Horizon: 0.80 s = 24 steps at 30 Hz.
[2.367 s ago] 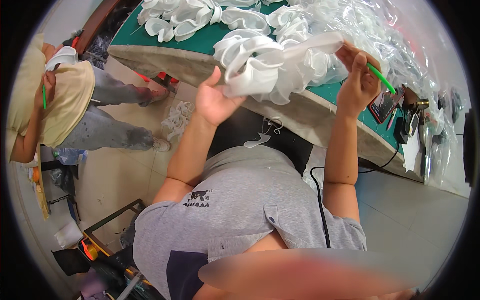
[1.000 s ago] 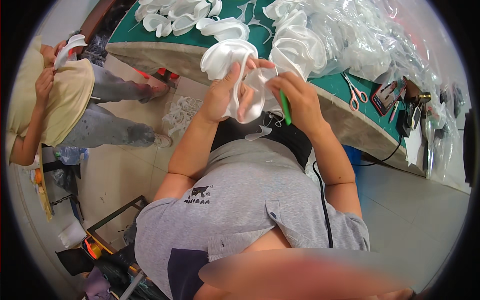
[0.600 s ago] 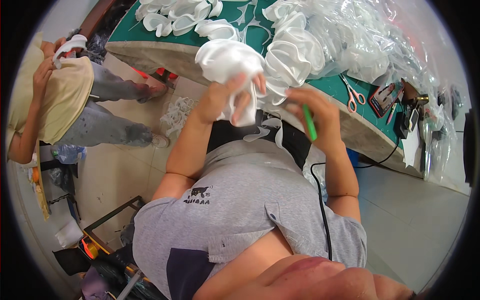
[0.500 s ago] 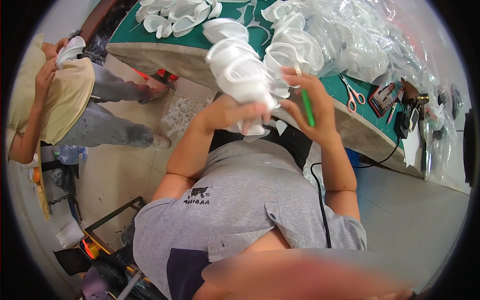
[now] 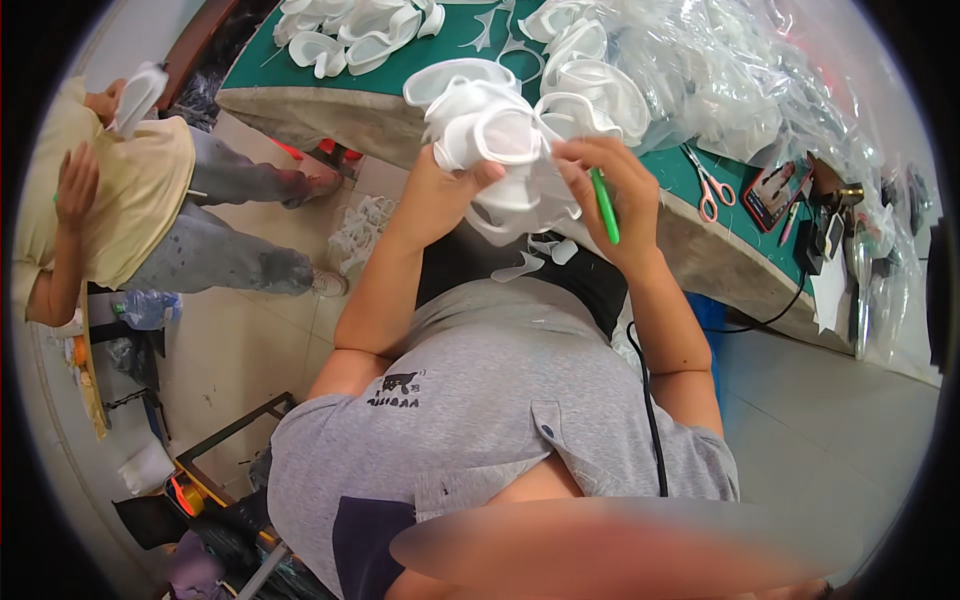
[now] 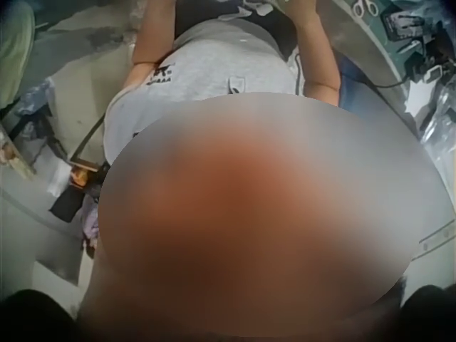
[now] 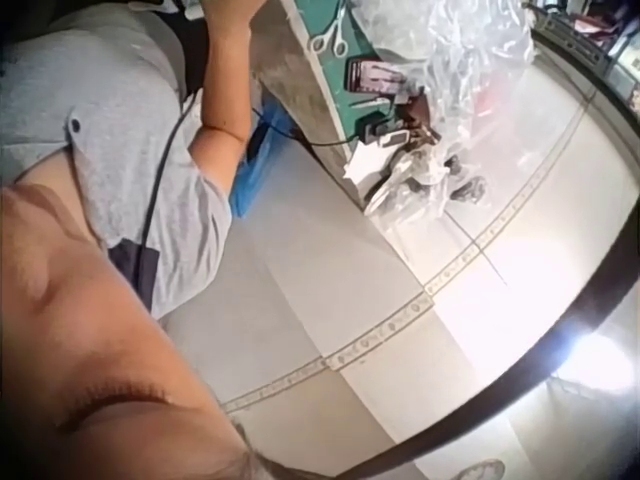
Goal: Assembling white plastic ribbon-like parts into a larger decorative structure using a green tool to assist in joining pieces.
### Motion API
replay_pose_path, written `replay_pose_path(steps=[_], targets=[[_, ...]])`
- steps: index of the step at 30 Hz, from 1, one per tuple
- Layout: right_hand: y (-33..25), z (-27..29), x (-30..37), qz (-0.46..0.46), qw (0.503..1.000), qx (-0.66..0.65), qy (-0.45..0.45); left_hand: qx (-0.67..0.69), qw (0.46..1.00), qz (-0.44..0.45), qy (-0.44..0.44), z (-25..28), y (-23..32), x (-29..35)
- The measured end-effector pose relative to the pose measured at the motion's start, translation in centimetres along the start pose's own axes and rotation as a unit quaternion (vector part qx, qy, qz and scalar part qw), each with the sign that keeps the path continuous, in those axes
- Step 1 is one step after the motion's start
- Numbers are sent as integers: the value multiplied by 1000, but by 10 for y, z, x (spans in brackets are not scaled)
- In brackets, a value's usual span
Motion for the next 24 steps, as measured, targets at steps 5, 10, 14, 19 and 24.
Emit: replay_pose_path(steps=[5, 10, 14, 19, 24], targets=[[-17, -11, -12, 85, 996, 10, -36, 7, 1000, -13, -20, -4, -4, 6], [-5, -15, -15, -11, 986, -120, -113, 7, 999, -19, -29, -3, -6, 5], [0, -15, -13, -61, 970, -193, -132, -39, 996, -58, -62, -5, -2, 3], [-22, -11, -11, -7, 994, -62, -90, -68, 994, -54, -68, -7, -5, 5], [0, -6, -3, -78, 985, -156, 20, -70, 993, -79, -53, -4, -8, 3]])
Point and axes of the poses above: each hand's wrist, its own x-axis away from the middle knuckle, its own z-axis out of the back of the hand, y = z × x, the point moved 4 cm from there along -x, towards the middle knuckle, and after that the axes turned 11 degrees about -z, right-handed, at the moved point
